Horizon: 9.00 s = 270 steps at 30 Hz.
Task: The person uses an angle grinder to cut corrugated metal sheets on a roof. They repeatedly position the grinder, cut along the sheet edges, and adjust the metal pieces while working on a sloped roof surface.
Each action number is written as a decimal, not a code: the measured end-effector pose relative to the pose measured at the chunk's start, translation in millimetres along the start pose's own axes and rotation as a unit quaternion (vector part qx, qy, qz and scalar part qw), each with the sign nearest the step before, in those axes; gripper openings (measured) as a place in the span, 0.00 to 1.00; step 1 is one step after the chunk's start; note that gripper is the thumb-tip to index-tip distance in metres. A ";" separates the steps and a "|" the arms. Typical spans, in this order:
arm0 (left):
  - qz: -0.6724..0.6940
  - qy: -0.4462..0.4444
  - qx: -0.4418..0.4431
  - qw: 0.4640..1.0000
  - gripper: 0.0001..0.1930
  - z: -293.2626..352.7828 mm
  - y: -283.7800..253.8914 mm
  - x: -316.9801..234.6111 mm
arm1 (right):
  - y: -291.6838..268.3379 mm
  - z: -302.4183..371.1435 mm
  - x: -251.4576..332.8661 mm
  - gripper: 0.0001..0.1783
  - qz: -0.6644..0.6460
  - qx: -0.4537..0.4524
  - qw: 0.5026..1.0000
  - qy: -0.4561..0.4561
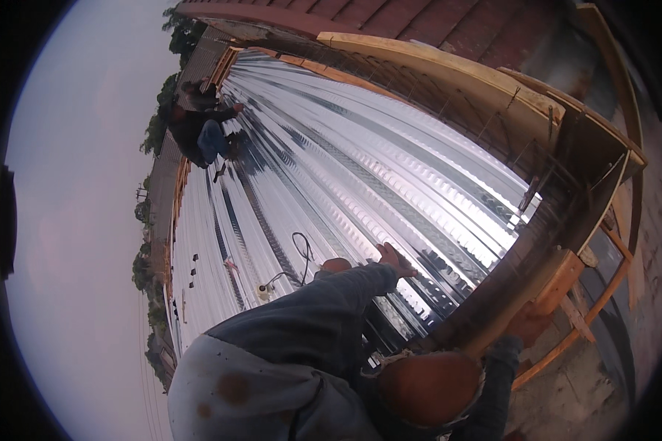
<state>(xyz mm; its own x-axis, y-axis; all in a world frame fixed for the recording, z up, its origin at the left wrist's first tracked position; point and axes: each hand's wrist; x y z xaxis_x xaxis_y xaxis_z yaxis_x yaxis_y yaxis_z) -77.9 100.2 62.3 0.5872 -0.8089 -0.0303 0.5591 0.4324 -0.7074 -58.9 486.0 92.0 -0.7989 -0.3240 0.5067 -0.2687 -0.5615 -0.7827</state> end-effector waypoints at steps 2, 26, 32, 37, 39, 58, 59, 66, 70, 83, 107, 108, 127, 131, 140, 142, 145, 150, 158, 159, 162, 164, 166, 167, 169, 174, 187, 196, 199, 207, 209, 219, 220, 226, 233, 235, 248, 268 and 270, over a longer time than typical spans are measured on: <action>-0.023 -0.007 0.003 1.000 0.77 -3.3 -1.2 3.5 | 1.7 -2.9 0.8 0.41 0.016 0.002 1.000 0.007; -0.049 0.022 -0.229 0.972 0.47 5.7 -27.4 -24.3 | 13.0 -11.7 -15.8 0.45 0.023 -0.003 1.000 0.006; -0.016 0.337 -0.330 0.882 0.29 -89.7 -138.1 -82.7 | -5.6 0.5 10.3 0.41 -0.057 0.027 0.996 0.061; -0.173 0.343 -0.270 0.883 0.32 -139.7 -213.6 -230.6 | -7.6 -28.2 26.6 0.41 -0.083 0.014 0.979 0.184; -0.248 0.347 -0.218 0.878 0.37 -157.4 -199.1 -265.3 | -14.4 -23.1 36.2 0.41 -0.058 -0.012 0.982 0.182; -0.430 0.400 -0.062 0.807 0.41 -113.9 -291.5 -283.3 | -9.6 -15.9 49.7 0.40 0.011 -0.030 0.979 0.202; -0.399 0.438 -0.083 0.801 0.40 -99.1 -306.0 -279.3 | -9.2 -19.9 43.4 0.41 0.018 -0.034 0.978 0.205; -0.233 0.448 -0.291 0.812 0.56 -112.9 -286.7 -263.4 | 1.4 -24.6 32.4 0.43 0.021 -0.041 0.981 0.188; -0.073 0.391 -0.366 0.841 0.41 -117.9 -235.3 -137.7 | -0.1 -21.7 33.7 0.42 -0.009 -0.024 0.982 0.189; 0.170 -0.075 -0.069 0.980 0.63 -109.3 -51.0 108.4 | 22.3 -32.7 12.5 0.39 0.018 -0.133 0.972 0.192; 0.213 -0.118 -0.077 0.967 0.55 -63.4 -39.2 62.3 | 16.1 -41.8 1.6 0.41 0.010 -0.031 0.979 0.202; 0.182 -0.114 -0.072 0.974 0.63 -71.4 -15.5 100.9 | 13.0 -24.8 12.2 0.41 0.015 0.000 0.980 0.199; 0.219 -0.137 -0.002 0.966 0.66 -92.9 -4.6 60.4 | -14.8 -15.8 33.8 0.38 -0.054 -0.013 0.977 0.207; 0.053 -0.168 -0.013 0.984 0.58 -108.0 -3.7 102.8 | -17.7 9.6 46.4 0.39 -0.093 0.014 0.976 0.198; 0.249 -0.081 -0.107 0.959 0.37 -7.9 -46.4 -4.4 | -22.8 -14.0 36.3 0.40 -0.058 -0.032 0.980 0.185; 0.451 -0.052 -0.110 0.884 0.26 -25.6 -18.4 59.1 | -7.3 -2.0 39.1 0.38 -0.049 0.005 0.983 0.174; 0.393 -0.063 -0.092 0.913 0.32 -20.3 -22.6 24.8 | -7.6 -16.2 29.8 0.36 -0.055 -0.012 0.983 0.174; 0.243 -0.083 -0.208 0.944 0.42 -63.7 -9.8 74.1 | -4.4 -11.7 25.7 0.36 -0.052 -0.004 0.982 0.180; 0.341 -0.140 -0.114 0.922 0.50 -20.0 -19.4 18.6 | -11.7 -19.1 16.6 0.35 -0.059 -0.004 0.981 0.182; 0.339 -0.141 -0.125 0.922 0.50 -31.0 -17.5 35.3 | -2.9 -19.7 12.8 0.36 -0.055 0.001 0.982 0.179; 0.323 -0.138 -0.144 0.925 0.50 -34.5 -14.2 32.8 | -2.3 -22.0 11.4 0.35 -0.057 -0.005 0.980 0.188; 0.348 -0.135 -0.122 0.920 0.49 -33.8 -12.0 27.4 | -3.0 -22.9 11.2 0.35 -0.057 -0.016 0.980 0.191; 0.350 -0.135 -0.115 0.920 0.49 -37.1 -13.9 31.6 | -0.5 -22.4 13.4 0.35 -0.052 -0.031 0.981 0.183; 0.337 -0.136 -0.117 0.924 0.49 -45.7 -10.7 39.6 | 0.0 -22.4 13.1 0.35 -0.054 -0.028 0.981 0.187; 0.305 -0.135 -0.132 0.933 0.49 -56.9 -10.4 49.3 | -0.4 -22.0 14.3 0.34 -0.063 -0.019 0.979 0.195; 0.316 -0.139 -0.114 0.932 0.49 -50.0 -13.3 44.6 | -10.4 -14.4 24.8 0.34 -0.058 -0.025 0.980 0.188; 0.380 -0.158 -0.056 0.910 0.48 -15.1 -21.6 22.8 | 10.0 -26.0 9.9 0.36 -0.046 -0.033 0.984 0.169; 0.205 -0.119 -0.159 0.958 0.43 -53.2 -6.7 44.1 | -14.8 -5.7 32.0 0.39 -0.056 0.003 0.978 0.199; 0.204 -0.120 -0.152 0.960 0.46 -46.2 -6.8 44.7 | -16.0 -2.1 37.1 0.39 -0.051 0.015 0.978 0.202; 0.219 -0.112 -0.164 0.955 0.45 -42.8 -9.5 38.7 | -16.5 -9.6 34.4 0.37 -0.058 0.016 0.978 0.198; 0.222 -0.104 -0.172 0.954 0.43 -47.4 -6.4 46.7 | -12.7 -9.0 34.3 0.37 -0.060 0.008 0.979 0.196; 0.204 -0.121 -0.186 0.953 0.40 -54.6 -1.4 49.9 | -14.9 -7.7 34.5 0.39 -0.036 0.017 0.978 0.206; 0.202 -0.127 -0.175 0.955 0.40 -54.6 -2.5 43.1 | -16.5 -9.3 33.7 0.39 -0.042 0.017 0.978 0.204; 0.219 -0.134 -0.174 0.951 0.37 -62.4 0.5 53.1 | -24.5 -2.0 42.2 0.39 -0.058 0.031 0.977 0.205; 0.223 -0.118 -0.180 0.951 0.37 -61.9 3.8 44.3 | -20.1 -8.9 35.6 0.39 -0.060 0.016 0.978 0.200; 0.224 -0.124 -0.176 0.950 0.38 -61.6 2.6 50.4 | -19.7 -6.1 36.9 0.39 -0.057 0.020 0.979 0.197; 0.205 -0.111 -0.145 0.962 0.43 -48.3 -10.0 42.0 | -13.5 -9.5 29.6 0.37 -0.046 0.010 0.980 0.194; 0.214 -0.112 -0.168 0.956 0.41 -49.4 -5.2 47.3 | -12.1 -8.1 30.2 0.37 -0.071 0.023 0.976 0.206; 0.218 -0.113 -0.154 0.957 0.44 -49.8 -6.0 47.8 | -11.7 -8.5 28.6 0.37 -0.053 0.025 0.977 0.203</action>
<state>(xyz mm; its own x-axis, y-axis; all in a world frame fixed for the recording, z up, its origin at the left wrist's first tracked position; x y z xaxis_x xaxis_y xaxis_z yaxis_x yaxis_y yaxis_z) -82.3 39.2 29.9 0.8563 -0.4566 -0.2414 0.0534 0.5433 -0.8378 -83.2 489.8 112.6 -0.9184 0.0616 0.3907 -0.3432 -0.6153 -0.7097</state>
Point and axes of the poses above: each hand's wrist, its own z-axis away from the middle knuckle, its own y-axis out of the palm, x = y × z, and after that the axes turned 4 degrees about -z, right-handed
